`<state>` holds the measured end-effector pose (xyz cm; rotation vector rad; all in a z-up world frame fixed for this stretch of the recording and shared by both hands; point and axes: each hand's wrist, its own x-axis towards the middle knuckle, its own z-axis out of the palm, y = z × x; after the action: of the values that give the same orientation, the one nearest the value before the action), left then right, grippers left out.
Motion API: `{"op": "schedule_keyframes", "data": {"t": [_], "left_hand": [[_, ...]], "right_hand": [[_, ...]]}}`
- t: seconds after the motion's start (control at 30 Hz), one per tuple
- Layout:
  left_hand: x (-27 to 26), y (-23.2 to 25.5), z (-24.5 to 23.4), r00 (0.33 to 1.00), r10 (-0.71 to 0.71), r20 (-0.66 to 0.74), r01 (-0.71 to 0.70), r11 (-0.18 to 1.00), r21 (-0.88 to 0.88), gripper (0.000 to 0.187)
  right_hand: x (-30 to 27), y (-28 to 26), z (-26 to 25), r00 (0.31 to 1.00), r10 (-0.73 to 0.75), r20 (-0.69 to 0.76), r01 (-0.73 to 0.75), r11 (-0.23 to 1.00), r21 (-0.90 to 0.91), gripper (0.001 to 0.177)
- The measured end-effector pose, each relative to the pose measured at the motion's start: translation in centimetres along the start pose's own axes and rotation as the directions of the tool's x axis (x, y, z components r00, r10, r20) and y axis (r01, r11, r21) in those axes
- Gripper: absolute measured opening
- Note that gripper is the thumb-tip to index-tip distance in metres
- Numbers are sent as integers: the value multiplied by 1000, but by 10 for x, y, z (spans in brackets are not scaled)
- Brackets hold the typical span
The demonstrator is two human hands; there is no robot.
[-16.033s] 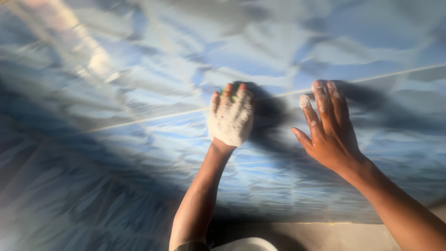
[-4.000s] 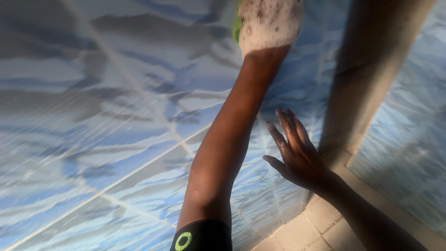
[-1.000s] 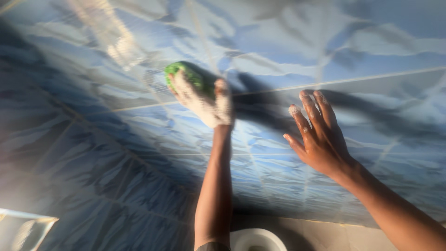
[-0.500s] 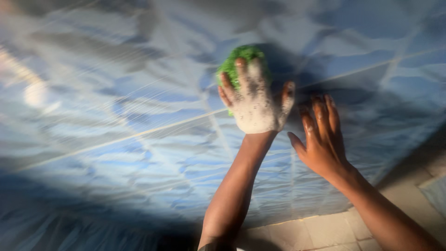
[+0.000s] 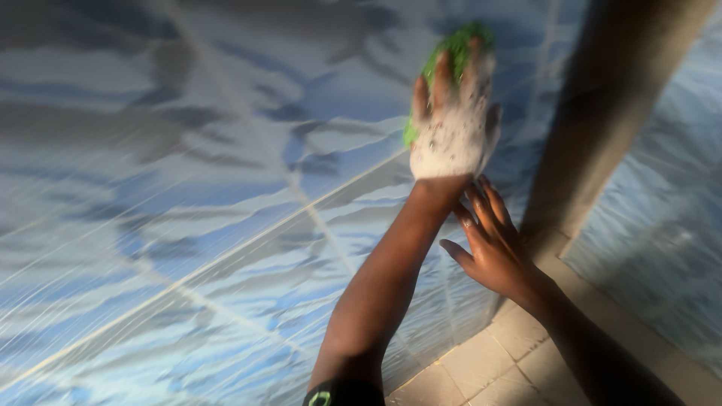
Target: The person scrubs blue patterned bathroom wall tiles using a green soapy sponge. They repeatedly wipe the wall surface in circular and back-and-forth motions, occasionally dipping the sponge into a white bucket on the floor to reload soap.
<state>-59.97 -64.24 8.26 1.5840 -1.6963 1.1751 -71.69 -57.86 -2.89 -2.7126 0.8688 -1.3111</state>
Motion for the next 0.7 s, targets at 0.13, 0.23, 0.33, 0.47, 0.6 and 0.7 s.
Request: {"op": "schedule_keyframes", "data": {"t": [0.13, 0.23, 0.33, 0.47, 0.6, 0.7], "left_hand": [[37, 37, 33, 993, 114, -17, -115, 984, -134, 71], [59, 69, 49, 991, 124, -51, -127, 990, -63, 69], [73, 80, 63, 982, 190, 19, -184, 969, -163, 62], [73, 80, 79, 986, 166, -9, -157, 907, -390, 54], [62, 67, 79, 967, 237, 93, -148, 822, -551, 51], [57, 53, 70, 849, 490, 199, -437, 862, -257, 42]], "right_hand": [[-22, 32, -19, 999, -1, -49, -1, 999, -50, 70], [-38, 47, -31, 997, 19, -69, -22, 999, -48, 64], [-49, 54, -37, 996, 37, -78, -40, 998, -44, 65], [-56, 52, -37, 994, 105, -43, -107, 993, -53, 69], [-51, 37, -31, 995, 91, -51, -92, 995, -26, 67], [-45, 21, -25, 994, 110, -13, -110, 994, -9, 68]]}}
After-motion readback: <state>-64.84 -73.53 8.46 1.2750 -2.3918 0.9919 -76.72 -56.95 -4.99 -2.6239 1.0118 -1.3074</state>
